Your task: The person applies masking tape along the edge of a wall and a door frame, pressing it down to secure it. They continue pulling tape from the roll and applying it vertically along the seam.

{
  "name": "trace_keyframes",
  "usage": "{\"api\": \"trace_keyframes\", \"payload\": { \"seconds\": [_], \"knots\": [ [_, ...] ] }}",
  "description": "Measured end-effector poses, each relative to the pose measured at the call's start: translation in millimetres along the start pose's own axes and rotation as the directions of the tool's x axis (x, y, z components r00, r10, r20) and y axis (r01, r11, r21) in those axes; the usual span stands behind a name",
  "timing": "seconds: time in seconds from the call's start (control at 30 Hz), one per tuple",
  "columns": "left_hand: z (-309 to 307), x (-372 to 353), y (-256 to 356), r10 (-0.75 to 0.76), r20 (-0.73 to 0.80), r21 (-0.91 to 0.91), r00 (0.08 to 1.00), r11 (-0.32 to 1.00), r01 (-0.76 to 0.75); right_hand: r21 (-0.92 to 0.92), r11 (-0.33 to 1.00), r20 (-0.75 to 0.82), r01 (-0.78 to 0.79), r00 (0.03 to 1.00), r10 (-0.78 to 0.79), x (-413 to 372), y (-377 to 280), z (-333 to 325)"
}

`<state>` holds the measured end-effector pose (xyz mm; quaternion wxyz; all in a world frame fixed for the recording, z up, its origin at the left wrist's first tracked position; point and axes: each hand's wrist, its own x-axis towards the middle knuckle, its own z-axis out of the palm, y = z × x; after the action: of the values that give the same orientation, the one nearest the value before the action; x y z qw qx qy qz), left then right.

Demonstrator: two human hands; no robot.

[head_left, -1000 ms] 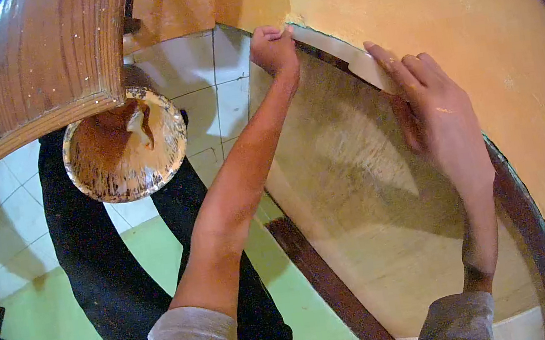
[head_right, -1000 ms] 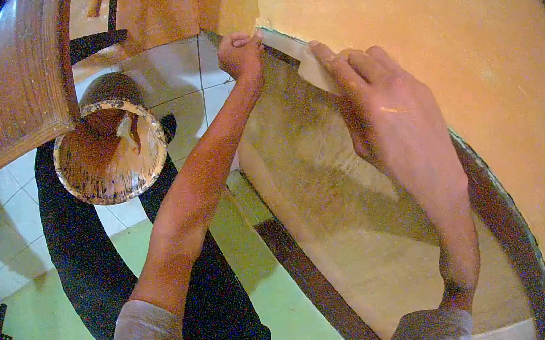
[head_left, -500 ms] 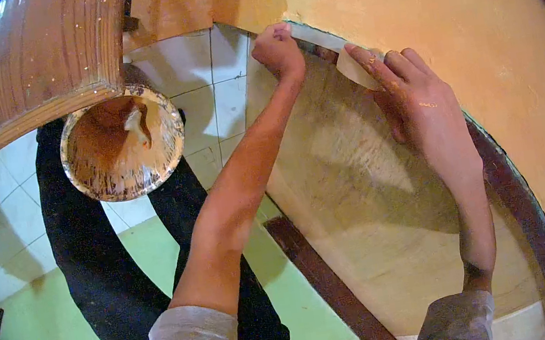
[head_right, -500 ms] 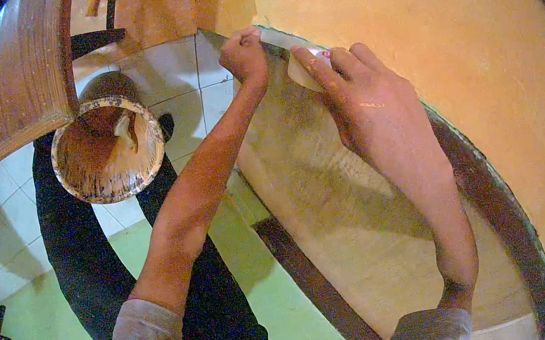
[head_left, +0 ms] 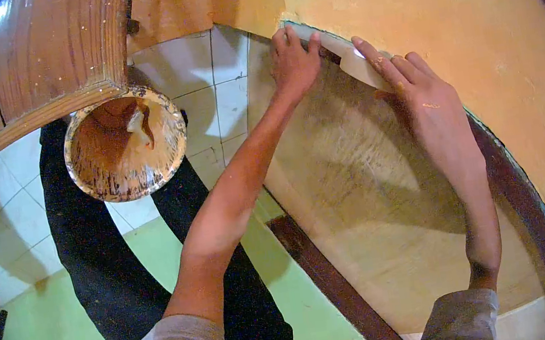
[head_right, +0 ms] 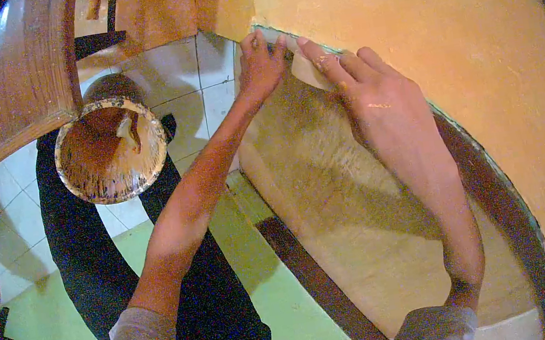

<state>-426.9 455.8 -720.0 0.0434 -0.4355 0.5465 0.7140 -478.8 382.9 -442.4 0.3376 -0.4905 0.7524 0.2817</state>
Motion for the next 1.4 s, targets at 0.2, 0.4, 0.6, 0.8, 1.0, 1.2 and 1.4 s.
{"api": "trace_keyframes", "payload": {
  "seconds": [0.2,0.4,0.6,0.8,1.0,1.2,1.4],
  "knots": [
    [-0.1,11.7,-5.9,0.033,0.074,0.036,0.997,0.999,-0.036,-0.07,0.996,-0.061,0.05,0.997,-0.054,-5.3,2.6,0.0],
    [-0.2,17.3,-8.6,0.033,0.127,0.043,0.991,0.998,-0.039,-0.102,0.994,0.007,0.03,1.0,-0.03,-10.6,-3.3,-21.7],
    [2.8,13.7,-4.6,0.007,0.128,0.053,0.992,0.998,-0.014,0.023,0.999,-0.062,0.033,0.998,-0.031,-15.7,9.2,-16.8],
    [3.2,17.4,-3.5,-0.016,0.162,0.084,0.987,0.996,0.002,0.089,0.994,0.013,-0.065,0.998,0.064,-28.5,4.7,-25.0],
    [3.1,18.8,-5.9,-0.035,0.187,0.043,0.982,0.999,0.027,-0.115,0.989,-0.08,0.089,0.992,-0.099,-38.9,2.7,-34.9],
    [-11.5,13.5,2.8,-0.047,0.271,-0.093,0.961,0.993,0.075,0.07,0.975,0.098,-0.209,0.975,0.202,-34.0,-4.8,-44.1],
    [6.9,5.4,-1.6,0.087,0.126,-0.069,0.988,0.994,-0.079,-0.049,0.999,-0.026,-0.005,1.0,0.003,-40.0,1.3,-30.5]
  ]
}}
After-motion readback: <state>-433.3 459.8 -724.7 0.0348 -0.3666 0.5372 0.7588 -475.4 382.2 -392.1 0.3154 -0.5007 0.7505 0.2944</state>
